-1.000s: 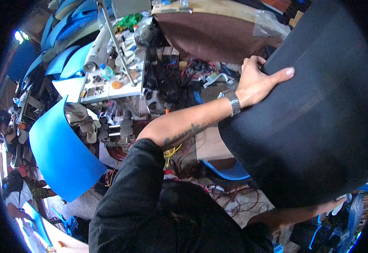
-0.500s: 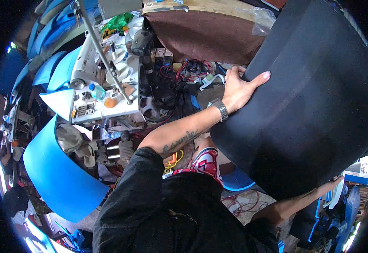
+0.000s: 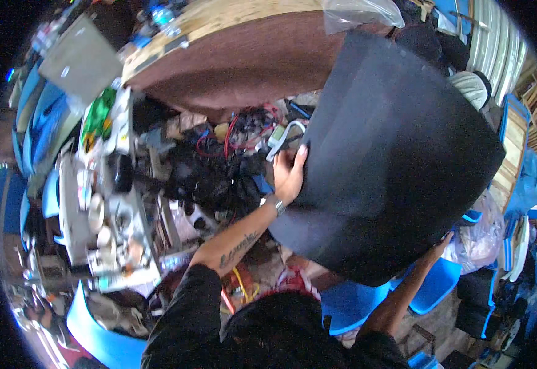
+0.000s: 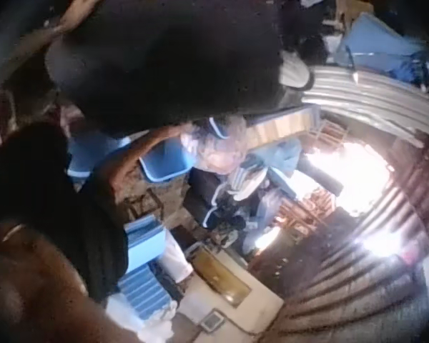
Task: The person cleans a blue plastic chair seat using a sponge and a liquid from a bottle. They pour the liquid onto the sponge and wipe the surface of the chair, then pour the liquid directly onto the chair and wipe it again. Finally, the person flips the chair over to reveal the black underside.
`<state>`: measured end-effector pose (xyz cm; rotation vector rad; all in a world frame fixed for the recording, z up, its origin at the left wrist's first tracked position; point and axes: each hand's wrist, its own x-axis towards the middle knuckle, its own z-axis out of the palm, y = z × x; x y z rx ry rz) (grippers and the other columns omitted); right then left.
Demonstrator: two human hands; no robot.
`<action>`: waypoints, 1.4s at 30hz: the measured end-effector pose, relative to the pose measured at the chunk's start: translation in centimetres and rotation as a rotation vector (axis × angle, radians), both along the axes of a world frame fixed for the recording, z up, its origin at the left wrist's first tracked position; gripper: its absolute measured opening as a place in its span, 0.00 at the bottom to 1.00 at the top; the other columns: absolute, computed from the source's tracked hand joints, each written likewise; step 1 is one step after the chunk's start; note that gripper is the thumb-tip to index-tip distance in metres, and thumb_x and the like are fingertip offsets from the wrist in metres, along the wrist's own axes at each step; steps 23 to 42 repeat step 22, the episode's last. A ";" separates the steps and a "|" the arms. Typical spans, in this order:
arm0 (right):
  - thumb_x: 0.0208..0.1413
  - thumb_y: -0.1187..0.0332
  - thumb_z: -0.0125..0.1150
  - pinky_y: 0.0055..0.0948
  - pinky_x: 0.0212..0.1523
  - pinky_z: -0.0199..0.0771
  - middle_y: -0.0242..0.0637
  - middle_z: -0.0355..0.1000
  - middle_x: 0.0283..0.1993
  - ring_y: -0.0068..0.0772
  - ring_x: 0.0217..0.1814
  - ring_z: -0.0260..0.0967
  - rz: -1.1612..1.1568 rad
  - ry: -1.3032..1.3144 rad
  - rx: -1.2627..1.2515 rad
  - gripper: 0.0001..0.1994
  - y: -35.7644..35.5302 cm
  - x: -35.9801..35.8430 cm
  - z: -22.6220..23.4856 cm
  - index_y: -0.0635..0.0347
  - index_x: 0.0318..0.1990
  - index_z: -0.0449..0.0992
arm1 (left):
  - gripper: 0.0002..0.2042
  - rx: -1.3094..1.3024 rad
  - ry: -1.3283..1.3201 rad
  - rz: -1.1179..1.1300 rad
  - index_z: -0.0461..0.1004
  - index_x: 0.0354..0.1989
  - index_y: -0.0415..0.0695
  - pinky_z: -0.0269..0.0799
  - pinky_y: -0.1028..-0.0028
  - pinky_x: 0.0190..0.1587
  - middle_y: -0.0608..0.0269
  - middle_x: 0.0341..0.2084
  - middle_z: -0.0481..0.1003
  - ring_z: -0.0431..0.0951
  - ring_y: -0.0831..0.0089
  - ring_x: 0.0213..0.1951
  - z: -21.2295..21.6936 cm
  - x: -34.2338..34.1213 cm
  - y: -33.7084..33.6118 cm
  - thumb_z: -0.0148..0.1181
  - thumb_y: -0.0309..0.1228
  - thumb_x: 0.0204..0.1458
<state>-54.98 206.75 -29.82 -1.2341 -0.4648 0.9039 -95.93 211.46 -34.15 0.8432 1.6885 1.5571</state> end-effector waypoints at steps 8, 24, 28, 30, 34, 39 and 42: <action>0.59 0.51 0.42 0.35 0.54 0.63 0.49 0.62 0.57 0.41 0.53 0.64 -0.133 -0.458 -0.344 0.31 12.1 1.9 -20.7 0.66 0.62 0.52 | 0.27 -0.112 0.101 -0.105 0.69 0.31 0.35 0.61 0.67 0.43 0.52 0.28 0.68 0.67 0.63 0.36 -18.3 1.8 21.7 0.49 0.54 0.52; 0.54 0.52 0.50 0.40 0.62 0.53 0.38 0.60 0.60 0.43 0.57 0.59 -0.412 0.585 -0.332 0.31 11.3 -10.3 -46.0 0.63 0.60 0.56 | 0.27 -0.300 -0.372 -0.319 0.70 0.50 0.40 0.58 0.72 0.55 0.59 0.47 0.71 0.68 0.69 0.49 -49.6 0.4 40.4 0.50 0.51 0.53; 0.54 0.52 0.50 0.40 0.62 0.53 0.38 0.60 0.60 0.43 0.57 0.59 -0.412 0.585 -0.332 0.31 11.3 -10.3 -46.0 0.63 0.60 0.56 | 0.27 -0.300 -0.372 -0.319 0.70 0.50 0.40 0.58 0.72 0.55 0.59 0.47 0.71 0.68 0.69 0.49 -49.6 0.4 40.4 0.50 0.51 0.53; 0.54 0.52 0.50 0.40 0.62 0.53 0.38 0.60 0.60 0.43 0.57 0.59 -0.412 0.585 -0.332 0.31 11.3 -10.3 -46.0 0.63 0.60 0.56 | 0.27 -0.300 -0.372 -0.319 0.70 0.50 0.40 0.58 0.72 0.55 0.59 0.47 0.71 0.68 0.69 0.49 -49.6 0.4 40.4 0.50 0.51 0.53; 0.54 0.52 0.50 0.40 0.62 0.53 0.38 0.60 0.60 0.43 0.57 0.59 -0.412 0.585 -0.332 0.31 11.3 -10.3 -46.0 0.63 0.60 0.56 | 0.27 -0.300 -0.372 -0.319 0.70 0.50 0.40 0.58 0.72 0.55 0.59 0.47 0.71 0.68 0.69 0.49 -49.6 0.4 40.4 0.50 0.51 0.53; 0.54 0.52 0.50 0.40 0.62 0.53 0.38 0.60 0.60 0.43 0.57 0.59 -0.412 0.585 -0.332 0.31 11.3 -10.3 -46.0 0.63 0.60 0.56 | 0.27 -0.300 -0.372 -0.319 0.70 0.50 0.40 0.58 0.72 0.55 0.59 0.47 0.71 0.68 0.69 0.49 -49.6 0.4 40.4 0.50 0.51 0.53; 0.54 0.52 0.50 0.40 0.62 0.53 0.38 0.60 0.60 0.43 0.57 0.59 -0.412 0.585 -0.332 0.31 11.3 -10.3 -46.0 0.63 0.60 0.56 | 0.27 -0.300 -0.372 -0.319 0.70 0.50 0.40 0.58 0.72 0.55 0.59 0.47 0.71 0.68 0.69 0.49 -49.6 0.4 40.4 0.50 0.51 0.53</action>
